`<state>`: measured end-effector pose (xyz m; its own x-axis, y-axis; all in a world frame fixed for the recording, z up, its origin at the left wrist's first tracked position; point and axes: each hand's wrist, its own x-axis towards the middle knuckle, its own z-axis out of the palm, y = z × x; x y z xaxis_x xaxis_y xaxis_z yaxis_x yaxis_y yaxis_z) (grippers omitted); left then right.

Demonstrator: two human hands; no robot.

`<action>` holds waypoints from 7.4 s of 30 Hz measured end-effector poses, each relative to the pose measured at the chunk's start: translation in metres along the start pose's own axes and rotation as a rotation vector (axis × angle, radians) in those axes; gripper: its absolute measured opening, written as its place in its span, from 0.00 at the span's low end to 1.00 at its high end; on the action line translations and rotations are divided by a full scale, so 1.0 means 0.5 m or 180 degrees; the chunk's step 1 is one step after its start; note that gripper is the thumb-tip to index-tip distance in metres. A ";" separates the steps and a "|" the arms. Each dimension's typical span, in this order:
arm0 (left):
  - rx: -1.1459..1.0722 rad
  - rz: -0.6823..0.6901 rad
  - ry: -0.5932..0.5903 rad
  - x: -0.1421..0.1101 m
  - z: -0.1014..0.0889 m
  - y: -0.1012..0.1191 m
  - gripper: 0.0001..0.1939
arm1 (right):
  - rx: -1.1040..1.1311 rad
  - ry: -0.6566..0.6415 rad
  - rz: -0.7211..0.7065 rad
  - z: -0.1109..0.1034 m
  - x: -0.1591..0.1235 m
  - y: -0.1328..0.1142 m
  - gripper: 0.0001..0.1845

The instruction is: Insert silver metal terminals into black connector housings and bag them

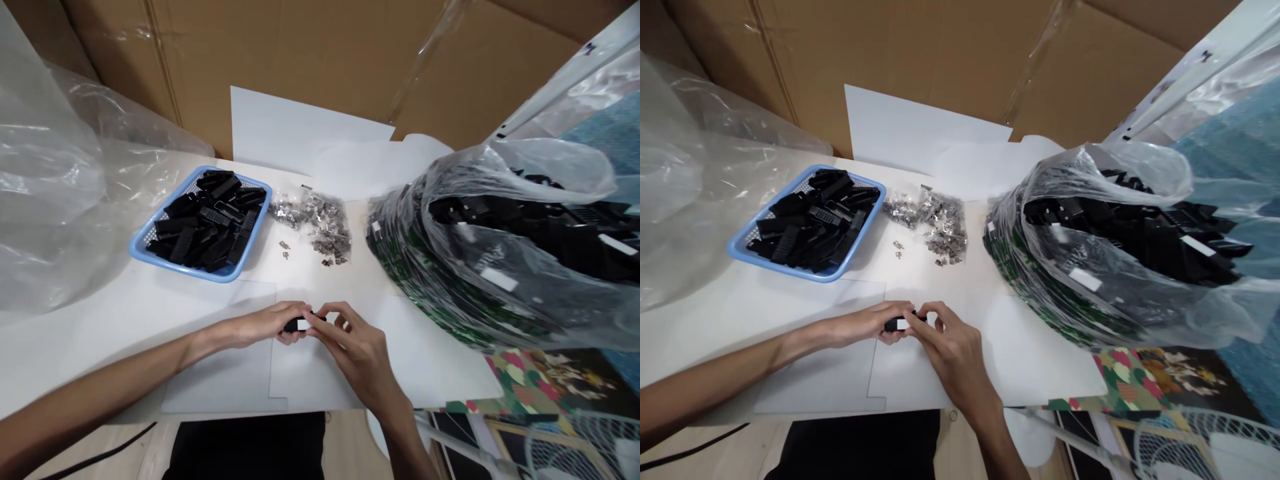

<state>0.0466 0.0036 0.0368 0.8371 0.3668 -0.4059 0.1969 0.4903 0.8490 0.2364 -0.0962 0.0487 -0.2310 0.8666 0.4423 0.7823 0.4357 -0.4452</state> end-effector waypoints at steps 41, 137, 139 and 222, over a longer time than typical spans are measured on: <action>-0.0332 0.0864 0.0945 0.015 -0.033 0.010 0.25 | 0.1933 0.0547 0.1317 0.053 0.094 0.123 0.08; 0.2392 0.1797 0.1414 -0.016 -0.041 0.007 0.16 | 0.2941 0.0036 0.1139 0.057 0.069 0.079 0.22; 0.1707 0.1549 0.1671 -0.010 -0.034 0.004 0.17 | 0.2469 0.0214 0.0850 0.064 0.068 0.074 0.27; 0.3616 0.2327 0.2342 -0.025 -0.038 -0.050 0.06 | 0.1230 0.0898 0.1209 0.114 0.098 0.015 0.04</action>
<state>0.0214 0.0018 0.0145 0.5590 0.7154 0.4192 0.4275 -0.6818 0.5936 0.1978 -0.0365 0.0227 0.2265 0.9039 0.3629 0.5013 0.2113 -0.8391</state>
